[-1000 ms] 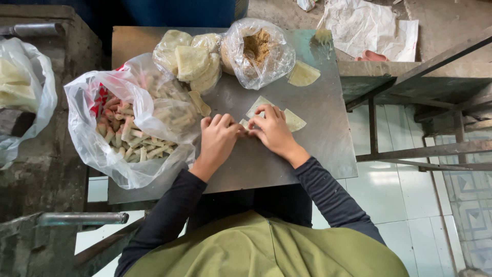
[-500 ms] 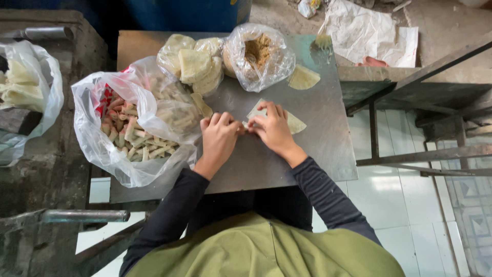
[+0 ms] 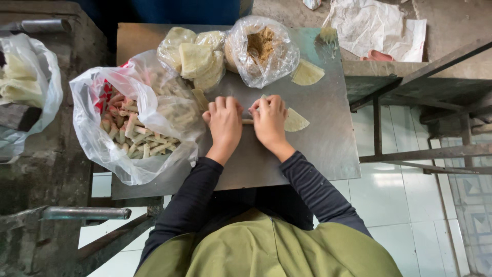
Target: The person sits at a metal table and folds thin translucent wrappers around a brown filling taken from a plastic-lined container, pressing the edges closed by hand and stacking the finished filled pieces on the table. They repeat this cycle one piece at a time throughout the episode.
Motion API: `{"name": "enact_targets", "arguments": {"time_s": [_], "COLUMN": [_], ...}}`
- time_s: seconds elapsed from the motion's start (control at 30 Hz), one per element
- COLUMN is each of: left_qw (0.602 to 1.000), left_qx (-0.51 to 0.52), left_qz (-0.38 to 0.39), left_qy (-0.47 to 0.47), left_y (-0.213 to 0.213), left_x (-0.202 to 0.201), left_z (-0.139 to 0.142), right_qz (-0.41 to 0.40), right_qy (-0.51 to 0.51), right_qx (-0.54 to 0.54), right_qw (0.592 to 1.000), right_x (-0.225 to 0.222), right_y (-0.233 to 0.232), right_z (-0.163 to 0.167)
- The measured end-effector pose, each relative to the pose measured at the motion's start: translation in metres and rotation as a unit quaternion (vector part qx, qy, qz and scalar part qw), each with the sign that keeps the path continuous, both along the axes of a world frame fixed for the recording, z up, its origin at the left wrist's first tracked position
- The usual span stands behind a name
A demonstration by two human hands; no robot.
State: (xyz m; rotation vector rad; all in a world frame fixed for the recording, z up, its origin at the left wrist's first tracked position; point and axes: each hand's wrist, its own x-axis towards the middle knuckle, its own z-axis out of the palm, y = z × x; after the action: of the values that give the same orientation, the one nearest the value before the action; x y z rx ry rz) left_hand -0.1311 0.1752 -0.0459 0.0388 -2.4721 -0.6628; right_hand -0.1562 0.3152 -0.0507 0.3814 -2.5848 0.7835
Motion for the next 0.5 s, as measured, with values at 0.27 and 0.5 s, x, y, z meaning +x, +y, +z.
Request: {"name": "enact_targets", "arguments": {"time_s": [0.27,0.5], "left_qw": [0.997,0.948], "left_qx": [-0.008,-0.134], "left_qz": [-0.079,0.278], "left_qy": [0.025,0.072], "left_y": [-0.016,-0.116], "left_x": [0.031,0.099], "left_z": [0.044,0.114], "right_qz": [0.106,0.240], "right_qy": [0.009,0.011], "right_qx": [0.050,0.032], "right_qw": [0.993,0.970], "right_x": [-0.006,0.014], "right_y": [0.030,0.006], "right_z": [0.009,0.033]}}
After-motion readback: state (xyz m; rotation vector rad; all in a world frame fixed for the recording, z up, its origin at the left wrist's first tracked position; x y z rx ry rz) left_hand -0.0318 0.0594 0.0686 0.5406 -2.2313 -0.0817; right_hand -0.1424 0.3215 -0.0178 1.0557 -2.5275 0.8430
